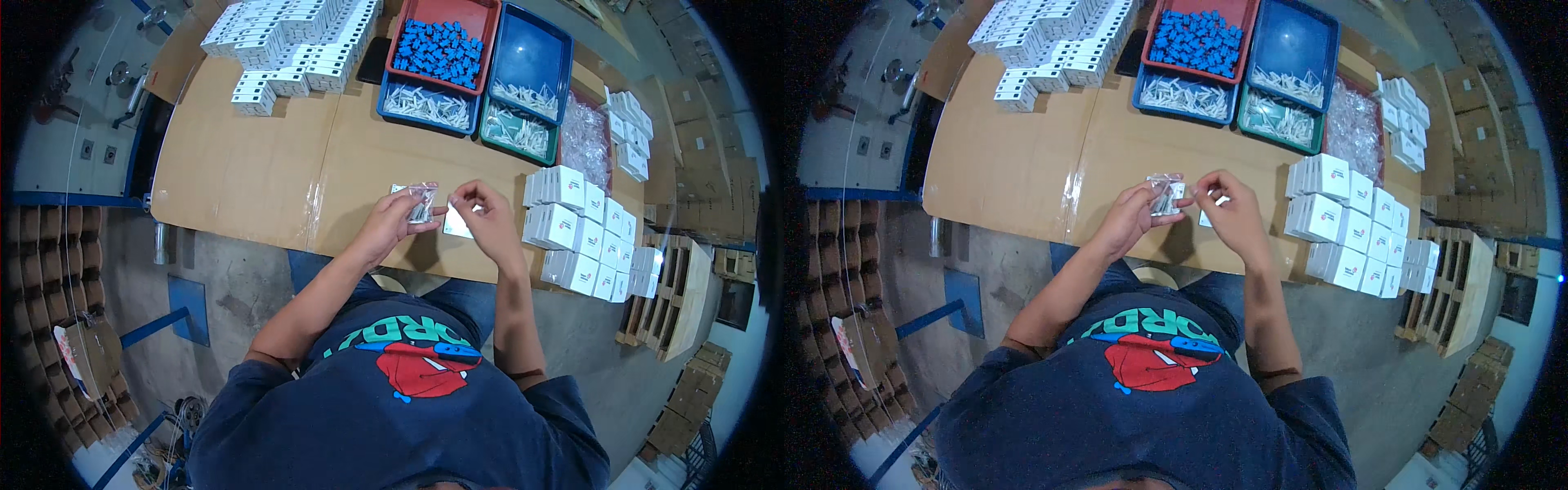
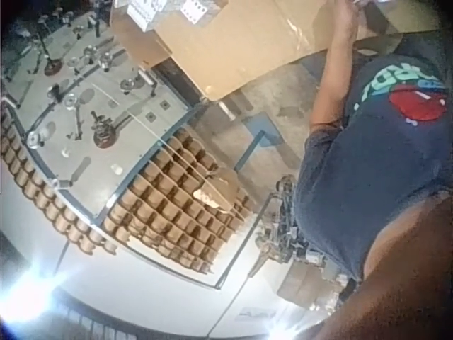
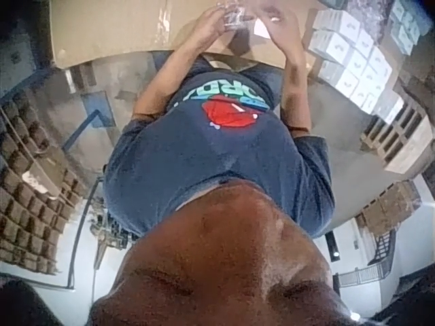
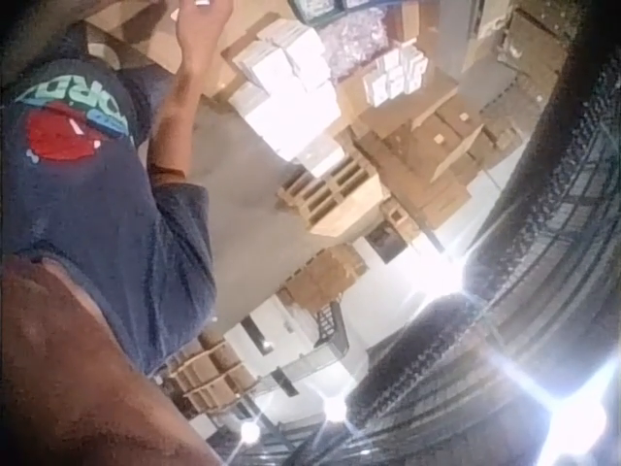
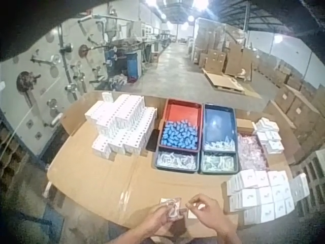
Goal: Assembling and packaging small electronic components into boxes.
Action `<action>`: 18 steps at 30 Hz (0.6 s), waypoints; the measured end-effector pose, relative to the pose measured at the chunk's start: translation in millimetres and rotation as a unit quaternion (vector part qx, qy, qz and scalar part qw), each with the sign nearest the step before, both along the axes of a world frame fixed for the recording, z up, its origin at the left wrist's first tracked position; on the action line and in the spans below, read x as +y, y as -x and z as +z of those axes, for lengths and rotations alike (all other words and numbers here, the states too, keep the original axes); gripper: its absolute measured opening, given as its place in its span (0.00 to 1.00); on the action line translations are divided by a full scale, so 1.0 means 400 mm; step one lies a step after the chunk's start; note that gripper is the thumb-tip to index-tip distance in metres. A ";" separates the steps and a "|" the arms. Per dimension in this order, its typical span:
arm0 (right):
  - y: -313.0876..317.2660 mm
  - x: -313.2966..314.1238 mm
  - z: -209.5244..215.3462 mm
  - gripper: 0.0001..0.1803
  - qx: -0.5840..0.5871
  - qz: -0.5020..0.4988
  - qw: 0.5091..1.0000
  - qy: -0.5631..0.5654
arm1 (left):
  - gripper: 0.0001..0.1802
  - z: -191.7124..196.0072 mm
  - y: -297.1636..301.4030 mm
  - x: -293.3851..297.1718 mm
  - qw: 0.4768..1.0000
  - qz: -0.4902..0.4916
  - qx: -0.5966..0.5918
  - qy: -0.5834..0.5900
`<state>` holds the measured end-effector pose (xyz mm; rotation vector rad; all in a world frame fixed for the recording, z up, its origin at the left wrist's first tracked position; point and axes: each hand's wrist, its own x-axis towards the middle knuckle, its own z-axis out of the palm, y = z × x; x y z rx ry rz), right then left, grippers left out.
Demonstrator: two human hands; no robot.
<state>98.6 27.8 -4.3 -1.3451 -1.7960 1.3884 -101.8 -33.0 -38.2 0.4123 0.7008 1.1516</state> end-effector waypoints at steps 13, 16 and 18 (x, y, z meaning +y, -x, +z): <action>0.056 -0.042 -0.012 0.09 0.246 -0.025 0.958 0.146 | 0.22 0.054 -0.004 0.003 0.984 0.101 0.137 -0.042; 0.051 -0.032 -0.003 0.08 0.259 -0.044 0.954 0.142 | 0.22 0.049 0.009 -0.001 0.982 0.091 0.158 -0.055; 0.044 -0.027 -0.003 0.08 0.259 -0.038 0.954 0.146 | 0.20 0.042 0.014 -0.003 0.981 0.056 0.174 -0.060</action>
